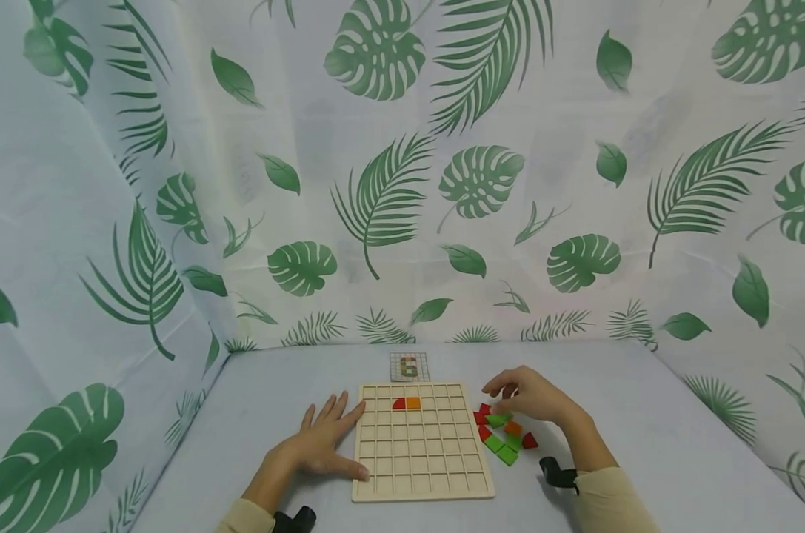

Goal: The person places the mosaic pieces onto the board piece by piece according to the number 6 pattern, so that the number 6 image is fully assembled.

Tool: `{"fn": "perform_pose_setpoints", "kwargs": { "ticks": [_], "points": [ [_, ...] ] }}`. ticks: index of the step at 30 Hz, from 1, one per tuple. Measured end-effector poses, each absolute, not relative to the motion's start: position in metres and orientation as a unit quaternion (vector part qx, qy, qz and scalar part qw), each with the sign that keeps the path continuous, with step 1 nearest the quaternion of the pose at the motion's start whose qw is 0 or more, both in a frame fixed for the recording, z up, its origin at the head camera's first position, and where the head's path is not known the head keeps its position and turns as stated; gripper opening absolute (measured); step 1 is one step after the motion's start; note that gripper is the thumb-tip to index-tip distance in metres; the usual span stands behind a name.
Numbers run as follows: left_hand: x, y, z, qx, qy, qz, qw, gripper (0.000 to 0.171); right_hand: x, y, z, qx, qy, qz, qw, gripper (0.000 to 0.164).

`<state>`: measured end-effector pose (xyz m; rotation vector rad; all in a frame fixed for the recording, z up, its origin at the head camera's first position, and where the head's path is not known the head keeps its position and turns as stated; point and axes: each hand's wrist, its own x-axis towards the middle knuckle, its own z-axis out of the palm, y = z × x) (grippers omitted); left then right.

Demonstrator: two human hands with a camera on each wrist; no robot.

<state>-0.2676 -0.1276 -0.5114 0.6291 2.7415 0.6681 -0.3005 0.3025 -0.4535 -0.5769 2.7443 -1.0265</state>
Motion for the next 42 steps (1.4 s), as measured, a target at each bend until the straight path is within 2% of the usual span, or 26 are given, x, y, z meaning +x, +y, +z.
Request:
{"fn": "perform_pose_setpoints", "kwargs": {
  "ticks": [7, 14, 36, 42],
  "points": [
    [-0.268, -0.126, -0.511, 0.213, 0.942, 0.227, 0.124, 0.124, -0.292, 0.341, -0.452, -0.222, 0.886, -0.359, 0.191, 0.023],
    [-0.268, -0.125, -0.51, 0.207, 0.942, 0.23, 0.128, 0.123, -0.294, 0.352, -0.46, -0.211, 0.878, -0.36, 0.233, 0.016],
    [-0.269, -0.126, -0.512, 0.206, 0.944, 0.225, 0.127, 0.124, -0.291, 0.351, -0.461, -0.177, 0.899, -0.335, 0.218, 0.016],
    [-0.269, -0.127, -0.512, 0.206, 0.944, 0.225, 0.128, 0.124, -0.293, 0.352, -0.458, -0.181, 0.903, -0.34, 0.191, 0.014]
  ]
}}
